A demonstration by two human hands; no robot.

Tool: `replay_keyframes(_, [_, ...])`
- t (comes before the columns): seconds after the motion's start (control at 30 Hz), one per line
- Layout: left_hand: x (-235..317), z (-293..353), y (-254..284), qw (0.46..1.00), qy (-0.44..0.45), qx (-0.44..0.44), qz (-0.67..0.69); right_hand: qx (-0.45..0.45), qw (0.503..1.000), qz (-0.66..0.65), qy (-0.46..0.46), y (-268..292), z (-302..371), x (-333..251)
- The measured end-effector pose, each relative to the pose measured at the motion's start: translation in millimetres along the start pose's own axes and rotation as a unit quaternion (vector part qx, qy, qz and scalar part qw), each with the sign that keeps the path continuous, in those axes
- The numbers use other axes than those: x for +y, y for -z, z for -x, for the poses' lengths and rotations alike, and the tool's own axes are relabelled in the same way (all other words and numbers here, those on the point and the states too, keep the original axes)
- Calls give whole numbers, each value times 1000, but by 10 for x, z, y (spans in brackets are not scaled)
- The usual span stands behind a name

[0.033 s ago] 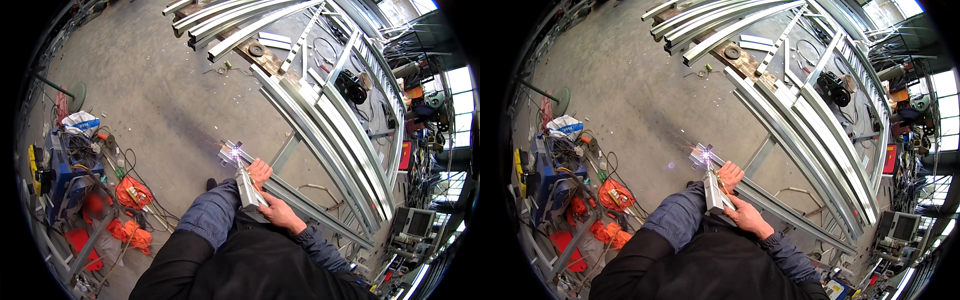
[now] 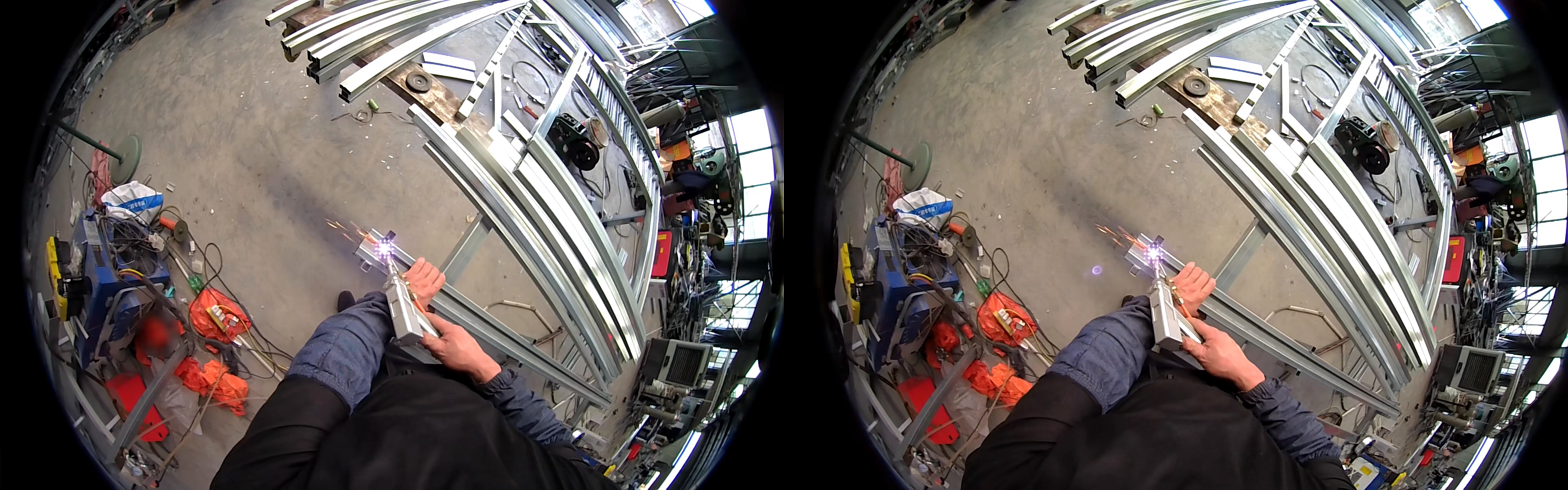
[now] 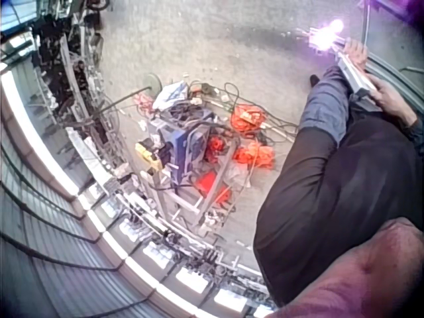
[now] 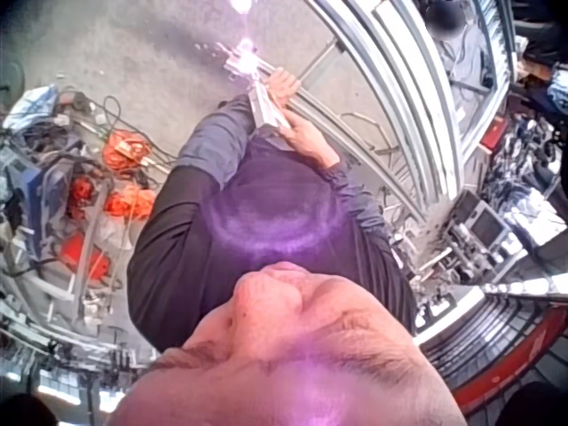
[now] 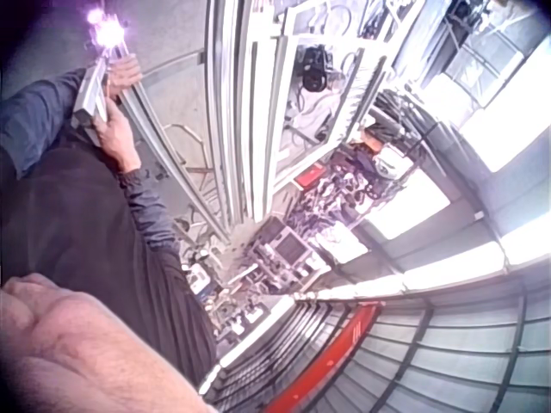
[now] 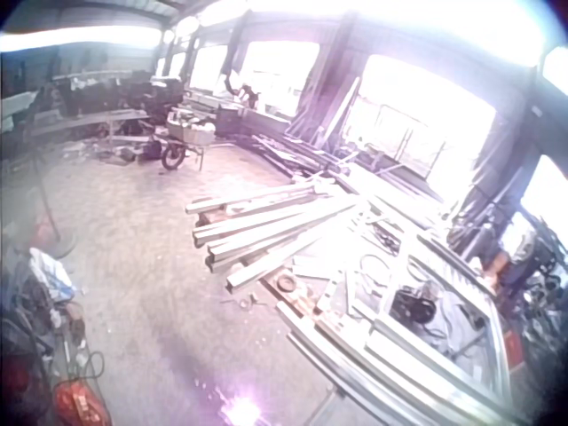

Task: The person aligns several long metal bars on a workbench and then uses a handheld welding tool to join them together. The person repeatedly positions the bars and applies welds at multiple points along the frame.

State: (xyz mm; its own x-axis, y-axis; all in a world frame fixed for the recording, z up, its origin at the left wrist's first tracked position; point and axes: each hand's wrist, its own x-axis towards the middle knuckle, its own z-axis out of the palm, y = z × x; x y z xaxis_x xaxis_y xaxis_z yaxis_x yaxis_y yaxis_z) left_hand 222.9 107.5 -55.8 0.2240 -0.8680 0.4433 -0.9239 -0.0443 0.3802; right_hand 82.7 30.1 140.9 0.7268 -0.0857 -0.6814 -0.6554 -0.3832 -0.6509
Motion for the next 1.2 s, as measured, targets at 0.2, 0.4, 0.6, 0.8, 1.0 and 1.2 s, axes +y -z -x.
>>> replay_keyframes(0.2, [45, 94, -197, 997, -4, 66, -26, -7, 1000, 4, -18, 9, 17, -12])
replay_keyframes(0.4, [74, 185, -526, 993, 8, 108, -45, 4, 1000, 5, 11, -9, 39, 37])
replay_keyframes(0.6, [96, 207, -538, 995, 22, 83, -50, 5, 1000, 6, 7, 0, 66, 8])
replay_keyframes(0.8, [83, 249, -548, 995, 15, 85, -57, 5, 1000, 15, 9, 7, 74, 35])
replay_keyframes(1.0, [113, 188, -404, 998, 31, 5, -46, -4, 1000, 19, 19, 73, 116, -10])
replay_keyframes(1.2, [251, 170, -366, 996, 53, -11, -66, -25, 999, -34, 16, 366, 417, -116])
